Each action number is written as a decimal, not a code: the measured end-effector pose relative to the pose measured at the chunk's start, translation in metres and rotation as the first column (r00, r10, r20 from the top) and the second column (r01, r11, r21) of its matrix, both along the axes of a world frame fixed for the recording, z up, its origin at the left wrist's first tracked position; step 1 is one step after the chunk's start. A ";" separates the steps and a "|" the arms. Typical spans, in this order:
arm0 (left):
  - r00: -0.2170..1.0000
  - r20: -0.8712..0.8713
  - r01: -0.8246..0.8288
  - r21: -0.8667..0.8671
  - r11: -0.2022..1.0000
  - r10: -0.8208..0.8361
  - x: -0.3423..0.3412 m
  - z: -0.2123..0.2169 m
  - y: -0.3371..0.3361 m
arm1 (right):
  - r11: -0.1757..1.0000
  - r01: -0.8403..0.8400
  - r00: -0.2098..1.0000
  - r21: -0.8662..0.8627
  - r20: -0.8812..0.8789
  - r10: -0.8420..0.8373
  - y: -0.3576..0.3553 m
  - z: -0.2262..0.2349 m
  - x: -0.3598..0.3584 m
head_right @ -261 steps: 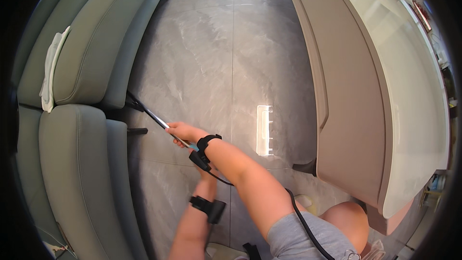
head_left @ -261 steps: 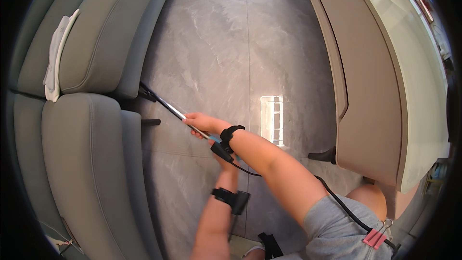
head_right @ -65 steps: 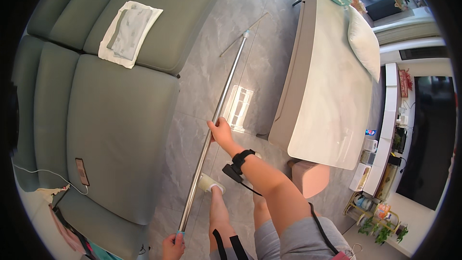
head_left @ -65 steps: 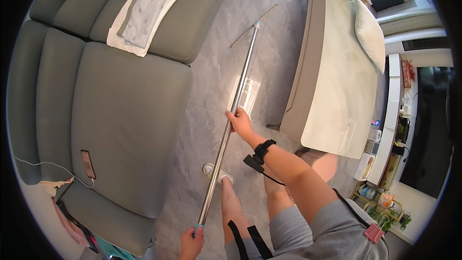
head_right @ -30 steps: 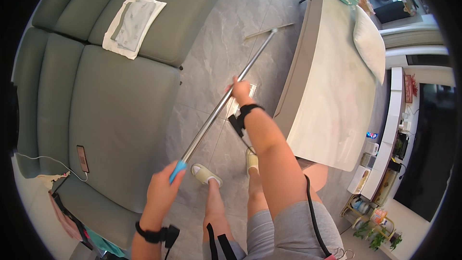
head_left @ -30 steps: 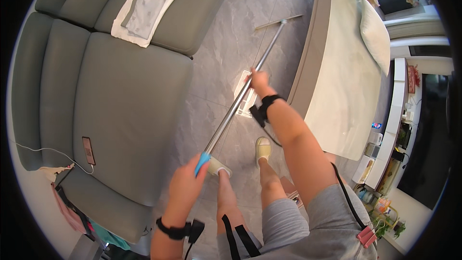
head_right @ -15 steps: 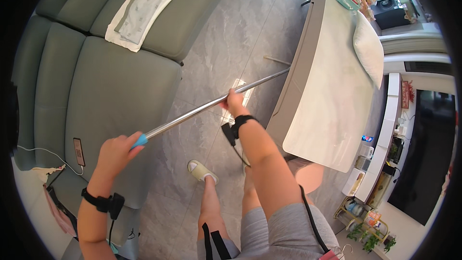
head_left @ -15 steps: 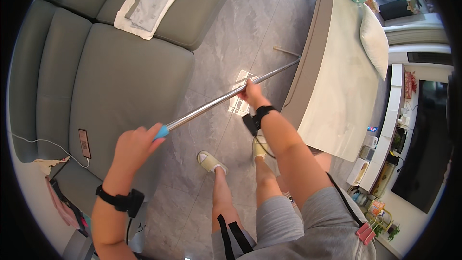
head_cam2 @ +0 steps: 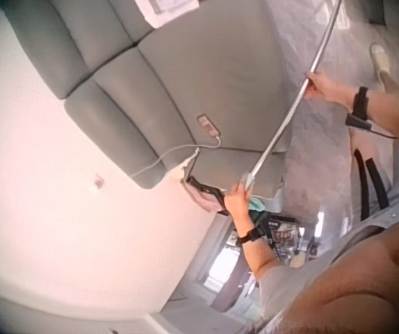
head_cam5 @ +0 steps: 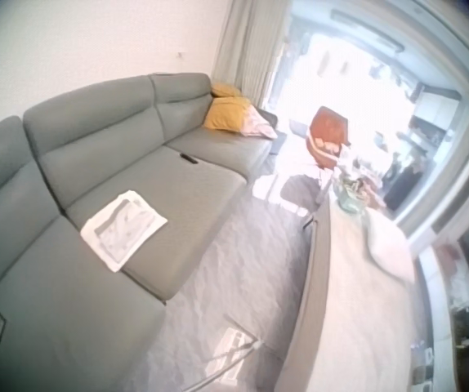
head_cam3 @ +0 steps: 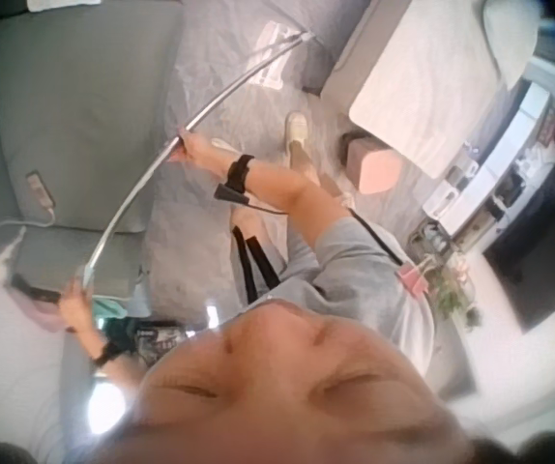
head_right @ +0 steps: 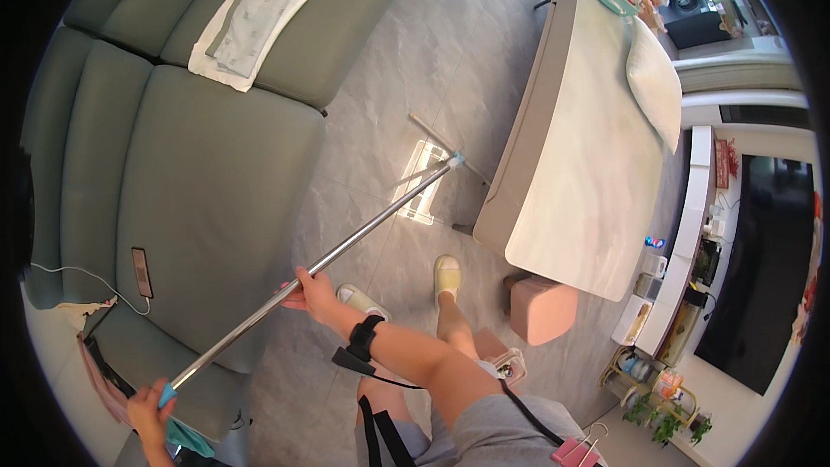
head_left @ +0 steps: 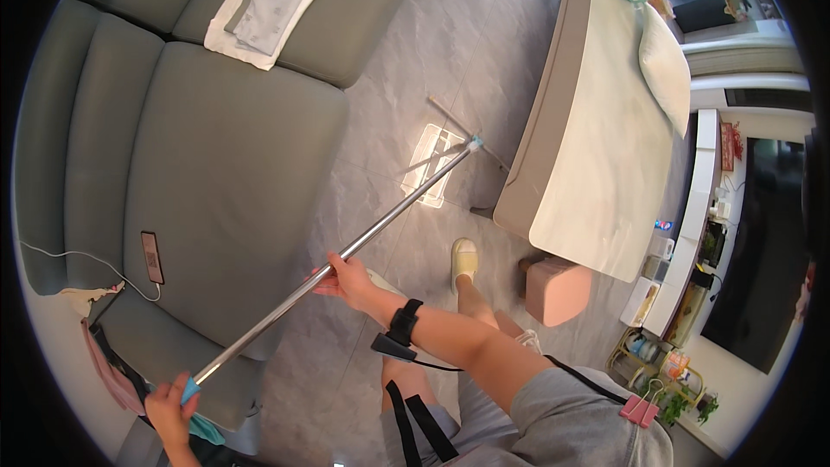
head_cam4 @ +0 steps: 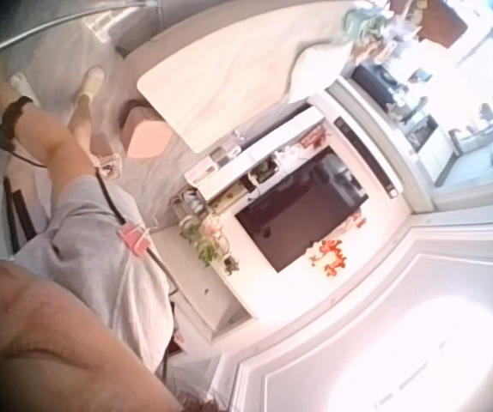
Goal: The person cleans a tiled living room floor using a cloth and a mop. They wipe a specific spot on the floor with a cloth, then use a mop to clean the area around a sofa and a coffee table. The person moves a small pink stool to clean underneath it.
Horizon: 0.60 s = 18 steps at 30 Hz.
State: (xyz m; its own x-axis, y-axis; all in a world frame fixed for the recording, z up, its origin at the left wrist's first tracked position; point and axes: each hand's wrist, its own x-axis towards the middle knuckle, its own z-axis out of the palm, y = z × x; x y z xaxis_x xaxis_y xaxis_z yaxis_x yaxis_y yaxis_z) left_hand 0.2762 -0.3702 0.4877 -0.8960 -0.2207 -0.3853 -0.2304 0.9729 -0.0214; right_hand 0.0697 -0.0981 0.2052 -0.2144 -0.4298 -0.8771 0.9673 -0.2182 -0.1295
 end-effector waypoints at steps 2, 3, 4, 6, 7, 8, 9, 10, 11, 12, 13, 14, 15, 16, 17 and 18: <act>1.000 -0.017 -0.021 0.028 0.999 0.022 0.016 -0.012 0.012 | 0.999 -0.042 0.998 0.032 -0.046 0.043 0.016 0.005 -0.003; 1.000 -0.009 0.026 0.000 1.000 -0.026 0.013 -0.022 0.024 | 0.999 -0.018 0.994 0.048 -0.110 0.024 0.027 -0.005 -0.009; 0.998 0.000 0.064 -0.031 0.998 -0.064 0.007 -0.034 0.043 | 0.995 -0.036 0.990 0.096 -0.136 0.049 0.039 -0.015 -0.021; 0.995 -0.084 0.050 0.065 0.997 -0.045 -0.019 -0.064 0.086 | 0.976 -0.038 0.978 0.215 -0.192 0.080 0.072 -0.041 -0.059; 0.992 -0.120 0.063 0.117 0.991 -0.049 -0.032 -0.080 0.108 | 0.959 -0.029 0.971 0.282 -0.220 0.094 0.089 -0.055 -0.076; 0.986 -0.158 0.081 0.166 0.983 -0.054 -0.043 -0.089 0.126 | 0.949 -0.016 0.973 0.316 -0.213 0.088 0.110 -0.073 -0.093; 0.990 -0.138 0.049 0.207 0.977 -0.021 -0.045 -0.090 0.139 | 0.938 -0.013 0.976 0.346 -0.201 0.087 0.118 -0.077 -0.103; 0.993 -0.118 0.018 0.248 0.968 0.011 -0.045 -0.090 0.150 | 0.928 -0.040 0.970 0.371 -0.207 0.124 0.119 -0.080 -0.098; 0.995 -0.090 -0.022 0.282 0.959 0.049 -0.042 -0.089 0.155 | 0.918 -0.075 0.964 0.390 -0.207 0.167 0.115 -0.076 -0.089; 0.998 -0.023 -0.050 0.258 0.965 0.057 -0.028 -0.085 0.151 | 0.906 -0.102 0.958 0.410 -0.205 0.201 0.112 -0.072 -0.075; 0.998 0.039 -0.054 0.241 0.969 0.046 -0.004 -0.080 0.143 | 0.926 -0.100 0.966 0.364 -0.189 0.179 0.114 -0.089 -0.051; 0.993 0.106 -0.076 0.214 0.974 0.055 0.026 -0.075 0.139 | 0.914 -0.161 0.956 0.373 -0.171 0.238 0.107 -0.091 -0.022; 0.959 0.266 -0.167 0.236 0.957 0.102 0.056 -0.056 0.138 | 0.885 -0.207 0.885 0.416 -0.306 0.351 0.105 -0.098 0.016; 0.882 0.431 -0.305 0.218 0.927 0.189 0.101 -0.034 0.140 | 0.825 -0.309 0.837 0.473 -0.277 0.472 0.083 -0.039 0.031; 0.884 0.424 -0.322 0.246 0.915 0.197 0.129 -0.016 0.141 | 0.911 -0.197 0.942 0.362 -0.188 0.279 0.086 -0.041 0.065; 0.872 0.426 -0.373 0.256 0.892 0.243 0.169 0.002 0.151 | 0.861 -0.346 0.893 0.372 -0.150 0.423 0.084 -0.001 0.074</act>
State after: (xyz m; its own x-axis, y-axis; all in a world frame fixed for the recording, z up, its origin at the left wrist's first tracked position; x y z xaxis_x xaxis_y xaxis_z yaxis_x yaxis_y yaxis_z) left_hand 0.4454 -0.2188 0.4895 -0.5763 -0.2675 -0.7722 -0.5573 0.8198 0.1320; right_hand 0.1433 -0.0136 0.2046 -0.2941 -0.2152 -0.9312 0.9026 0.2579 -0.3446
